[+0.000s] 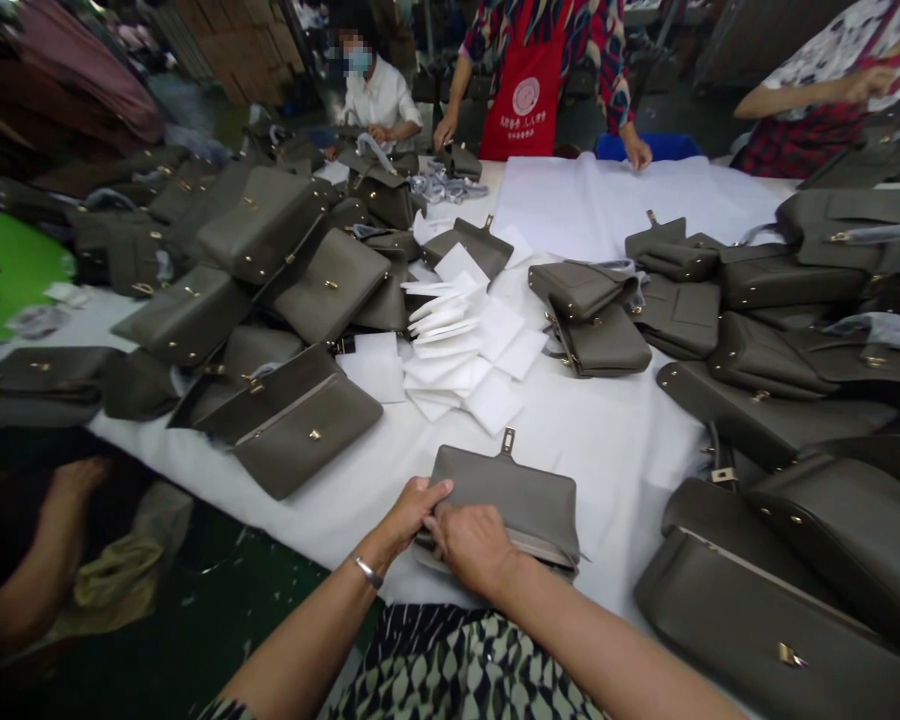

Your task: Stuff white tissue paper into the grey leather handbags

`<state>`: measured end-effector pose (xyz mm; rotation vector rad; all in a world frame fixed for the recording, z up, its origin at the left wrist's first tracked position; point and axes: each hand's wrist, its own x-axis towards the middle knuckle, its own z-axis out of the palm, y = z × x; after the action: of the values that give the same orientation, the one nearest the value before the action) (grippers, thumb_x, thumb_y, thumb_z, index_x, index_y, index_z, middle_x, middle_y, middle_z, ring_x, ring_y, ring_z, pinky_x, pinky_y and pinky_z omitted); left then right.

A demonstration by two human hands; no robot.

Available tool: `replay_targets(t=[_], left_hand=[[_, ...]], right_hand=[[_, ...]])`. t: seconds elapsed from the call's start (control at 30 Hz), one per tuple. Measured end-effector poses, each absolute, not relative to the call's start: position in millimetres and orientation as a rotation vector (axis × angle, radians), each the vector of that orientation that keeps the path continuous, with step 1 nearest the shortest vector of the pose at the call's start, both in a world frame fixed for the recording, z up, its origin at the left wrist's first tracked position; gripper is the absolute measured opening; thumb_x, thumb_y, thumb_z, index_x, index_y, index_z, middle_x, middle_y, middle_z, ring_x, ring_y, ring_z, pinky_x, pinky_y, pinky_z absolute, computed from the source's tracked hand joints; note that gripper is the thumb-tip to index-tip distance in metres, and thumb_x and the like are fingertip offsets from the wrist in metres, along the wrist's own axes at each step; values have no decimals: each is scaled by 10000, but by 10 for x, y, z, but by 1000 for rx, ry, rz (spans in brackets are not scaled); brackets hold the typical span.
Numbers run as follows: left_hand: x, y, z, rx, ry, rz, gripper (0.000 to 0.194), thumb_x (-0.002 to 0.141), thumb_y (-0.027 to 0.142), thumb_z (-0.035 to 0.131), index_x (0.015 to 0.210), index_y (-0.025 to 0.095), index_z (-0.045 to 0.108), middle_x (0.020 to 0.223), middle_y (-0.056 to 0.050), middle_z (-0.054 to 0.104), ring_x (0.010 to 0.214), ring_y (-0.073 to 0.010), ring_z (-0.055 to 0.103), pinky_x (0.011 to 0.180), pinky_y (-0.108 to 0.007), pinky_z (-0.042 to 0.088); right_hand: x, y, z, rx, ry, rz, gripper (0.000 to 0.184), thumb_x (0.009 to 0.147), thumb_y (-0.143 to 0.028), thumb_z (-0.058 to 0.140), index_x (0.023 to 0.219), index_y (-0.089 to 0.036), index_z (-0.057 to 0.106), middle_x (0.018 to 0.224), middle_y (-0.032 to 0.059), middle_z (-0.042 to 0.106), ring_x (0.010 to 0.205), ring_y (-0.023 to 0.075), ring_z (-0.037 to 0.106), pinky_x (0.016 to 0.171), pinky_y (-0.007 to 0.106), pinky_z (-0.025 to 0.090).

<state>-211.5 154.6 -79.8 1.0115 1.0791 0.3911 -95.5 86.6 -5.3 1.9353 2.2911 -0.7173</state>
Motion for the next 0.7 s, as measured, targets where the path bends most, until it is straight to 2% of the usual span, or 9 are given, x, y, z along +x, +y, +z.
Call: replay_targets(t=[0.1,0.2,0.3,0.4,0.47,0.5,0.53,0.6,0.7], left_hand=[[-2130,1526,-801,1040,1092,385,406,709,495,645,700,89,640,602,-29,611,566,-135,517,555,-246,404],[-2110,1541,-782,1074,1104,380,396,725,482,624,730,86,641,617,-33,616,583,-145,531,574,-255,426],[-2077,1582,-744,1145,1151,391,362,715,454,629,728,92,626,638,-46,620,618,-171,554,590,-277,449],[-2091,1589,-664,1263,1302,497,312,659,342,689,859,118,605,851,-82,640,862,-242,573,768,-344,467],[-2148,1546,-587,1409,1412,650,374,683,268,665,1019,145,557,1067,-110,588,1081,-275,490,941,-399,392],[-2190,1509,-547,1543,1415,726,363,721,242,625,1063,158,538,1112,-116,565,1122,-273,460,981,-412,356],[-2236,1464,-512,1712,1358,780,305,766,217,567,1066,168,539,1101,-114,566,1105,-262,468,981,-412,351],[-2334,1362,-466,2043,1134,801,188,835,170,444,967,181,576,955,-96,602,949,-230,529,885,-381,405],[-2454,1227,-482,2215,943,736,239,880,145,343,838,193,573,800,-67,597,782,-194,533,730,-332,427]], right_hand=[[-901,898,-29,1895,2224,-678,319,954,-377,376,1052,-129,550,840,138,703,772,282,677,660,346,479],[-923,889,23,1811,2259,-718,399,914,-433,426,1120,-103,518,861,165,695,809,311,672,697,397,492],[-1008,860,39,1745,2314,-704,361,903,-366,438,1136,-96,502,858,169,692,786,307,672,696,409,496],[-1074,833,28,1741,2305,-680,267,898,-277,424,1066,-104,539,852,160,691,765,299,671,681,403,501],[-1097,825,44,1767,2299,-659,222,871,-213,439,1023,-105,560,866,158,686,768,297,667,664,394,505],[-1106,825,64,1783,2300,-634,212,849,-169,445,1009,-103,569,873,158,682,770,294,664,654,387,507],[-1117,828,91,1789,2307,-611,214,825,-128,452,995,-100,579,880,158,678,777,291,661,647,379,509],[-1145,835,157,1778,2318,-581,227,775,-84,483,970,-93,599,884,162,674,790,287,657,643,365,514],[-1212,829,215,1755,2293,-561,268,710,-57,541,966,-81,619,880,165,679,782,285,661,646,352,523]])
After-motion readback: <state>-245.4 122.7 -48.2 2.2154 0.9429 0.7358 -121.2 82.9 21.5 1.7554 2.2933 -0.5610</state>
